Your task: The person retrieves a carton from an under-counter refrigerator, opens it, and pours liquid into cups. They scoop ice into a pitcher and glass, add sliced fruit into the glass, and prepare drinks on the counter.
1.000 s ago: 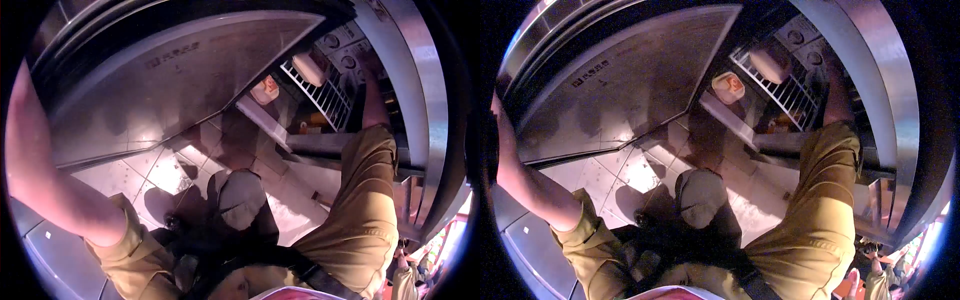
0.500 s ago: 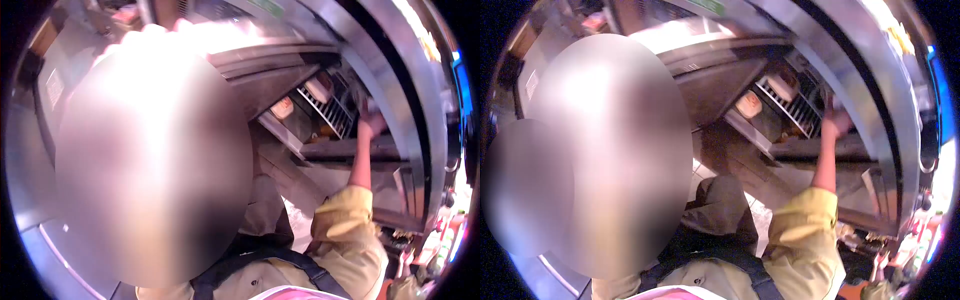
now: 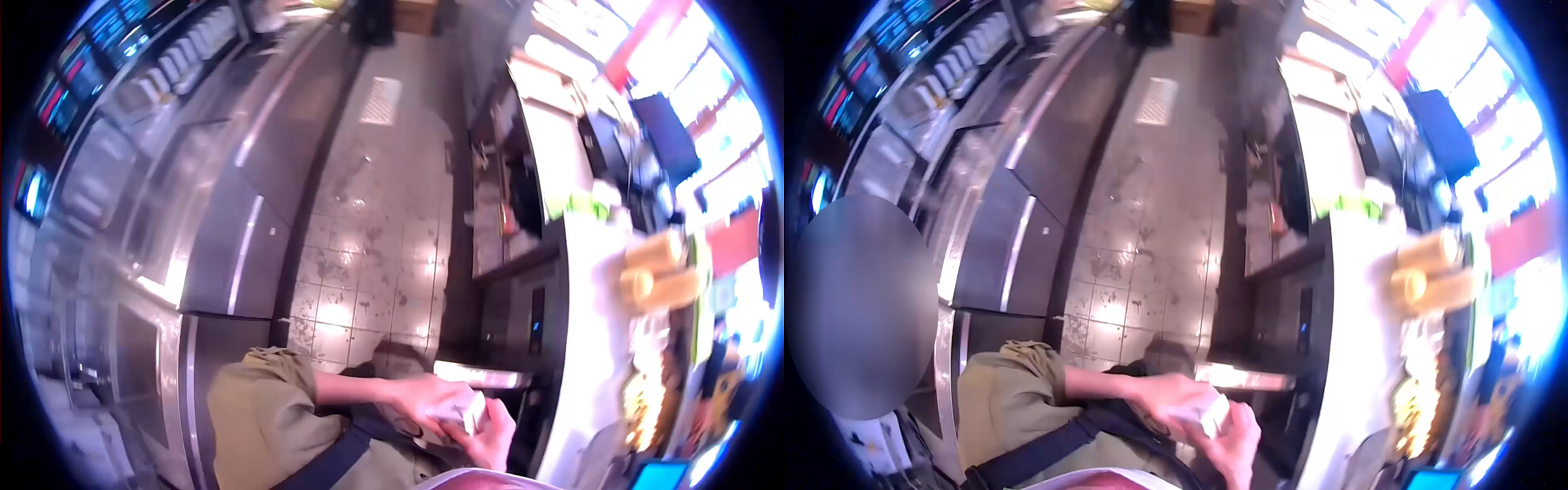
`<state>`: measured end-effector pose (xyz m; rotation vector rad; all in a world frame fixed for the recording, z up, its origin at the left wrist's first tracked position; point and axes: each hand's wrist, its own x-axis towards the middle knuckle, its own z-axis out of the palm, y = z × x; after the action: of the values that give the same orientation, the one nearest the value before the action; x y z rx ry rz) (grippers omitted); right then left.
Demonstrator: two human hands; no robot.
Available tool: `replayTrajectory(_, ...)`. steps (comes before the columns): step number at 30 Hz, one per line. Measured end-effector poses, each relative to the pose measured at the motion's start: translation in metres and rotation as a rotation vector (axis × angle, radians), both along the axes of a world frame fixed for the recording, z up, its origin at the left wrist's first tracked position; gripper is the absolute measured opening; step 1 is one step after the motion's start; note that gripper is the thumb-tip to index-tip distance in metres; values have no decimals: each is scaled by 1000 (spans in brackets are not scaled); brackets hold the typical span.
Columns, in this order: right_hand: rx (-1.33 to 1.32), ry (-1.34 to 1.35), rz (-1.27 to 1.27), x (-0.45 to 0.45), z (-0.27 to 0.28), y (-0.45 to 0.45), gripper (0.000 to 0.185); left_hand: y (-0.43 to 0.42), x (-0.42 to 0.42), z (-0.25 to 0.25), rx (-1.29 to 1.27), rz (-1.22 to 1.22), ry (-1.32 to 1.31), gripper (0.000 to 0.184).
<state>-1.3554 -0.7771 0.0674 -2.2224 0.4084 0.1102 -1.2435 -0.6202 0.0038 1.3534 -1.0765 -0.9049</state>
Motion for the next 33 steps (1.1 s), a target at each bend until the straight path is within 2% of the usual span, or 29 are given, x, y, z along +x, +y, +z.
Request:
replayTrajectory(2,55,-367,104,59,66,26,46,31,25,51,32,287,-93,65)
replayTrajectory(4,58,-564,188,103,91,23,29,52,48,90,-6,588,-360,58)
replayTrajectory(6,-465,-734,273,144,112,30,14,74,69,121,-52,861,-435,56)
replayTrajectory(8,-602,-560,393,182,132,48,20,87,91,133,-98,1060,-574,55)
replayTrajectory(11,-585,-627,372,255,143,77,35,103,136,142,-137,1180,-783,55)
replayTrajectory(12,-708,-580,354,286,143,84,43,103,156,139,-163,1237,-825,55)
replayTrajectory(13,-629,-569,346,319,143,89,45,104,175,137,-184,1287,-862,55)
replayTrajectory(16,-422,-589,360,413,154,102,46,105,245,149,-183,1442,-702,57)
replayTrajectory(17,-329,-617,426,439,169,108,42,109,269,160,-216,1452,-640,58)
replayTrajectory(20,-329,-663,654,522,217,116,36,126,340,196,-241,1380,-528,59)
replayTrajectory(23,-351,-728,871,585,266,141,35,138,399,216,-425,1379,-428,62)
replayTrajectory(24,-461,-673,947,601,284,154,38,145,418,223,-503,1385,-414,62)
replayTrajectory(26,-752,-828,1008,647,288,175,43,160,459,230,-386,1566,-581,61)
replayTrajectory(28,-728,-584,973,702,284,200,48,171,506,220,-296,1735,-683,59)
replayTrajectory(29,-559,-506,957,733,275,214,48,178,530,215,-310,1824,-705,58)
replayTrajectory(30,-470,-537,953,764,263,227,48,185,554,212,-292,1867,-717,58)
replayTrajectory(32,-363,-641,956,814,244,252,46,208,598,206,-252,1939,-749,59)
replayTrajectory(33,-339,-607,984,836,242,260,44,221,617,204,-273,1912,-742,60)
